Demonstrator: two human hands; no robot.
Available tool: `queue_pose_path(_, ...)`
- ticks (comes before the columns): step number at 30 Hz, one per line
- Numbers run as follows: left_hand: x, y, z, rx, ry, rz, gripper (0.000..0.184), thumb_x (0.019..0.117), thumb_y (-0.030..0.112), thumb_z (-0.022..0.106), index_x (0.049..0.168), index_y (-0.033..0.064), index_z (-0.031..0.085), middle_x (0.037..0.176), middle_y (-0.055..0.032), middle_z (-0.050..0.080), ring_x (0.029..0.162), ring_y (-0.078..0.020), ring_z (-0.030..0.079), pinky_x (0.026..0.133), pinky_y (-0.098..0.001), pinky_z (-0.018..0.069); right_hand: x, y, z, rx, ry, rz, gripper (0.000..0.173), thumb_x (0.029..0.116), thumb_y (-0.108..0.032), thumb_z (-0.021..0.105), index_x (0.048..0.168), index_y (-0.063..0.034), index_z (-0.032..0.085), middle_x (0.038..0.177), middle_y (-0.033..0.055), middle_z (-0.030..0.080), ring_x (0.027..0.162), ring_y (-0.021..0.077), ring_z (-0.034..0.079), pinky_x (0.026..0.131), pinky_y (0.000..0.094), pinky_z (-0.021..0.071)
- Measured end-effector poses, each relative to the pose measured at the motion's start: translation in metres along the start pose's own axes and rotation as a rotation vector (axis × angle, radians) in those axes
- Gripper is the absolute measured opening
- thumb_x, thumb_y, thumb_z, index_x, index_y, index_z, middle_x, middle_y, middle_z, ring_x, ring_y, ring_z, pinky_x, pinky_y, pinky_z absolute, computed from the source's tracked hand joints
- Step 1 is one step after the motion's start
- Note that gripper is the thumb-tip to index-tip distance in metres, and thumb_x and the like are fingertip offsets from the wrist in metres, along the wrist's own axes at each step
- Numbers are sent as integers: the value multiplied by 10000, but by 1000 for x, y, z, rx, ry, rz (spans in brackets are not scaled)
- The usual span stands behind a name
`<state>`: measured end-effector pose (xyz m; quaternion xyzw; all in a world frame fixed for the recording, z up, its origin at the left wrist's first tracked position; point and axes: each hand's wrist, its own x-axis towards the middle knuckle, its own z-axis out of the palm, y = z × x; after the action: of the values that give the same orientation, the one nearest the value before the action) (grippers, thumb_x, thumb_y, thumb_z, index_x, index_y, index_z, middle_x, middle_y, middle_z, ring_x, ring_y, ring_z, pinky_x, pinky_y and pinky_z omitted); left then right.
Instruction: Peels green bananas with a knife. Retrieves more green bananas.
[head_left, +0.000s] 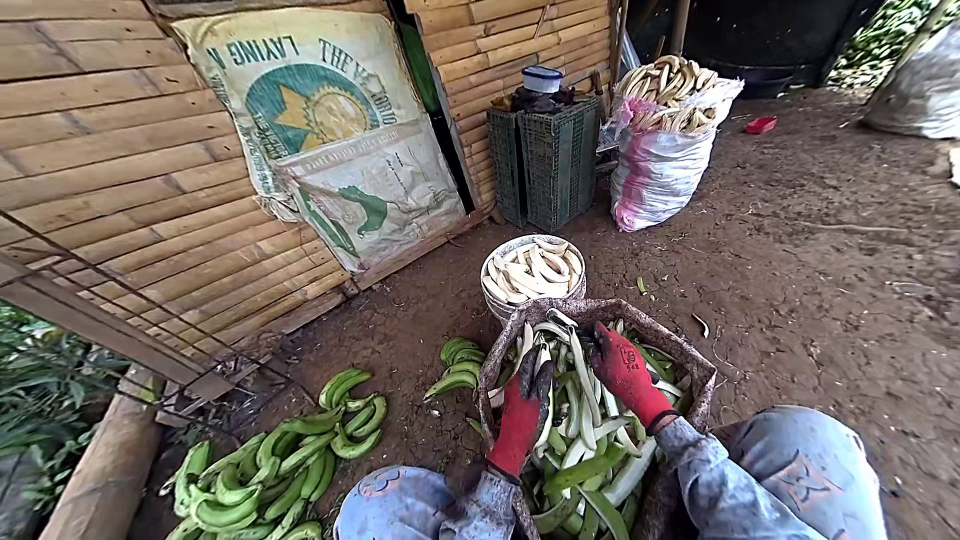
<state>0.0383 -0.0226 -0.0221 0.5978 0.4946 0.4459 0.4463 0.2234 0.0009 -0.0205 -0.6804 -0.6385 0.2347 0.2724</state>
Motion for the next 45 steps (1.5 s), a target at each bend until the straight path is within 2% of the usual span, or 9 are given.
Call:
queue_pose_path(2,13,-6,-3,-504,84,-152,398,1127,228,226,1241,17,544,684,-39,603,482,-107,572,430,-250,510,-11,4,3,68,79,-190,409,997,-209,568,1335,16,623,1203,240,677,1131,376,663,1002,529,498)
queue_pose_path(7,31,-26,-27,-1295,-60,-278,564,1091,434,131,1088,99,585,673,-13,637,504,-112,633,470,-243,556,-34,12,21,17,54,-793,361,908,-346,706,1196,-131,730,1069,149,728,1013,346,703,853,522,570)
queue_pose_path(16,11,-8,-10,-269,90,-37,371,1107,168,382,1366,-45,541,1151,-136,658,939,-118,640,874,-277,541,-9,-4,27,17,50,-186,449,953,-169,603,1377,-21,603,1268,268,638,1164,425,639,987,552,508)
queue_pose_path(21,22,-13,-19,-870,-68,-273,448,1118,351,260,1230,72,592,735,-35,623,439,-98,551,368,-239,490,-6,8,20,202,114,-299,384,978,-234,606,1291,-20,663,1171,175,705,1086,287,685,986,452,530)
queue_pose_path(26,26,-21,-22,-907,-16,-161,452,1118,267,237,1236,30,603,727,-33,640,513,-83,587,463,-225,523,-27,8,29,105,-41,-709,337,931,-333,699,1200,-133,732,1063,135,729,974,297,714,833,493,578)
queue_pose_path(32,13,-9,-16,-245,-18,4,339,1087,168,408,1170,3,692,941,-33,708,747,-65,628,702,-235,540,-9,8,13,69,111,-180,403,949,-187,613,1311,-14,647,1177,217,697,1088,372,684,953,544,526)
queue_pose_path(37,10,-9,-19,-21,-125,-28,262,1049,178,535,1012,35,750,902,17,736,849,-18,661,830,-228,542,-8,-2,-12,108,-399,-35,390,1056,-435,514,1091,-106,721,876,75,696,769,211,668,766,467,538)
queue_pose_path(43,10,-4,-19,-300,134,105,341,1060,159,424,1003,13,727,791,0,705,591,-41,579,562,-205,505,-6,-5,-15,-291,-416,173,436,1042,-434,510,1089,-50,711,1112,201,709,1111,378,666,938,609,489)
queue_pose_path(45,19,10,-31,-286,333,163,341,1062,154,402,1029,14,711,841,14,719,663,-16,611,626,-180,521,-4,0,-10,-126,-344,92,369,1027,-408,563,1100,-80,716,1008,154,716,976,323,687,873,556,517)
